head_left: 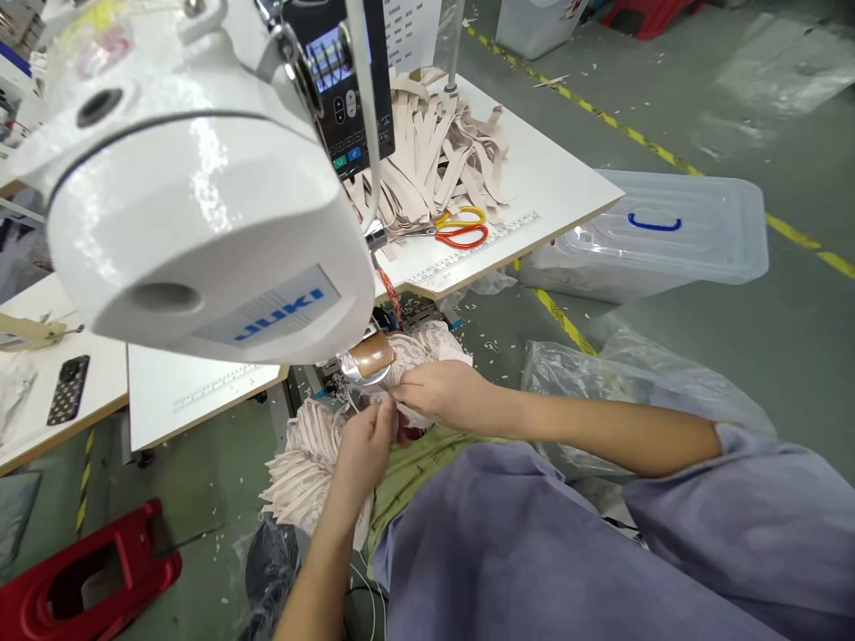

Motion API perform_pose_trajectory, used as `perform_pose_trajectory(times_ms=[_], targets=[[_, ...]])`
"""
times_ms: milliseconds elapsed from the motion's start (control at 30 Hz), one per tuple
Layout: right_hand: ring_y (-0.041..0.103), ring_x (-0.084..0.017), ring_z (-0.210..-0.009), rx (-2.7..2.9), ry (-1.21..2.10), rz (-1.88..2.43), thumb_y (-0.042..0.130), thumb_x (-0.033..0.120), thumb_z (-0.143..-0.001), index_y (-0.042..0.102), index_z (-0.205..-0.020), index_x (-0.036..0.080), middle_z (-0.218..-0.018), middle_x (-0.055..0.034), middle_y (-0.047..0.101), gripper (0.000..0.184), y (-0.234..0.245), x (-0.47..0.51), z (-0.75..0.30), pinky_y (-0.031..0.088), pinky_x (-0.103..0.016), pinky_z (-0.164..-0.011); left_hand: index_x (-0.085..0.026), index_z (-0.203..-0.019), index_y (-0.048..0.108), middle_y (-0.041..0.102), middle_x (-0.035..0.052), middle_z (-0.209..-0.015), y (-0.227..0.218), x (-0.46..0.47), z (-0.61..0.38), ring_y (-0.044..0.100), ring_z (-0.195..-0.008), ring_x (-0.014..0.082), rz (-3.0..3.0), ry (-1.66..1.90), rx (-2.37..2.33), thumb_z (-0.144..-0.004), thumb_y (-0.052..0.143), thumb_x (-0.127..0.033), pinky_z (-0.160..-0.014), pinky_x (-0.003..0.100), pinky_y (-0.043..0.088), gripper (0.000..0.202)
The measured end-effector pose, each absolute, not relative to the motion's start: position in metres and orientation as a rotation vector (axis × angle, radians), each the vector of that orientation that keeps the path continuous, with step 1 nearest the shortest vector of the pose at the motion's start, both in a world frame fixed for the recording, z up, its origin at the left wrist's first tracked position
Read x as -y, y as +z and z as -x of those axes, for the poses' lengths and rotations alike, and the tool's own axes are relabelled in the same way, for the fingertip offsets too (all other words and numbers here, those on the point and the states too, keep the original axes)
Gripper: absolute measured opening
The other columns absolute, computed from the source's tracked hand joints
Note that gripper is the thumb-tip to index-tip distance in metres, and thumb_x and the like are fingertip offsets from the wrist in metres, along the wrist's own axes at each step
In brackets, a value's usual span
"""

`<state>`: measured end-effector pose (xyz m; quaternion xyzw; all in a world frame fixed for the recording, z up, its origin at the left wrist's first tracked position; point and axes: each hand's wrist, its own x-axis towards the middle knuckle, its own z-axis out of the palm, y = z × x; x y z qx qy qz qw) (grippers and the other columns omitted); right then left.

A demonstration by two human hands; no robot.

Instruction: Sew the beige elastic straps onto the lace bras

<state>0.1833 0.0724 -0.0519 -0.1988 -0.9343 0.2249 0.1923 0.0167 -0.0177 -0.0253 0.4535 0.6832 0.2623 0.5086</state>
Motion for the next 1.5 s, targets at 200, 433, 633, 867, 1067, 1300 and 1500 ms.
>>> perform_pose_trajectory(times_ms=[200,433,633,867,1067,1300,1500], targets=[[0.061,-0.021,-0.092,2.374,0.599,0.523,0.052,0.026,-0.097,0.068,-0.110,0.018,-0.100,-0.0099,0.069,0.022,-0.069,-0.075,-0.179,0.048,-0.034,-0.080,-0.018,-0.073,0.056,0.042,-0.0059,-0.055,-0.044,0.020,-0.004,0.048,-0.055,0.0116,-0.669,0.934,-1.302,-0.085,0.060,-0.057,-0.063,0.027,0.045,0.041],[0.065,-0.020,-0.090,2.293,0.861,0.742,0.056,0.046,-0.096,0.069,-0.112,0.019,-0.098,-0.0077,0.071,0.033,-0.064,-0.058,-0.175,0.052,-0.034,-0.076,-0.017,-0.076,0.062,0.054,-0.0007,-0.067,-0.026,0.032,-0.005,0.050,-0.065,0.0129,-1.031,0.918,-1.562,-0.098,0.046,-0.042,-0.065,0.025,0.041,0.036],[0.067,-0.017,-0.086,2.241,0.790,0.698,0.054,0.034,-0.098,0.072,-0.102,0.021,-0.094,-0.0056,0.074,0.022,-0.070,-0.054,-0.167,0.052,-0.030,-0.073,-0.019,-0.074,0.061,0.058,-0.0002,-0.066,-0.021,0.030,-0.013,0.053,-0.062,0.0135,-1.152,0.888,-1.729,-0.095,0.045,-0.041,-0.062,0.024,0.042,0.035],[0.068,-0.015,-0.082,2.318,0.597,0.511,0.054,0.032,-0.097,0.074,-0.091,0.023,-0.088,-0.0028,0.075,0.022,-0.091,-0.067,-0.174,0.052,-0.027,-0.069,-0.018,-0.065,0.055,0.054,-0.0022,-0.056,-0.039,0.023,-0.010,0.048,-0.054,0.0122,-1.084,0.890,-1.818,-0.089,0.055,-0.053,-0.056,0.023,0.040,0.042],[0.057,-0.023,-0.117,2.435,0.252,1.421,0.027,0.015,-0.101,0.054,-0.135,0.010,-0.130,-0.0181,0.061,0.044,-0.076,-0.220,-0.232,0.045,-0.037,-0.096,-0.018,-0.067,0.057,0.054,-0.0007,-0.061,-0.050,0.023,0.004,0.048,-0.056,0.0129,-0.984,0.877,-1.696,-0.086,0.056,-0.062,-0.054,0.023,0.040,0.048],[0.061,-0.028,-0.094,2.720,0.281,1.388,0.056,0.023,-0.090,0.062,-0.117,0.009,-0.107,-0.0193,0.067,0.031,-0.049,-0.297,-0.258,0.042,-0.033,-0.078,-0.017,-0.068,0.057,0.051,-0.0016,-0.064,-0.041,0.020,-0.004,0.044,-0.058,0.0115,-0.792,0.947,-1.525,-0.082,0.061,-0.061,-0.056,0.023,0.037,0.046],[0.063,-0.022,-0.072,2.623,0.532,1.359,0.053,0.033,-0.089,0.061,-0.113,0.016,-0.090,-0.0104,0.069,0.031,-0.046,-0.176,-0.281,0.046,-0.032,-0.064,-0.014,-0.077,0.060,0.055,-0.0020,-0.066,-0.047,0.022,0.001,0.045,-0.056,0.0075,-0.416,1.138,-1.324,-0.072,0.073,-0.048,-0.055,0.021,0.038,0.037]])
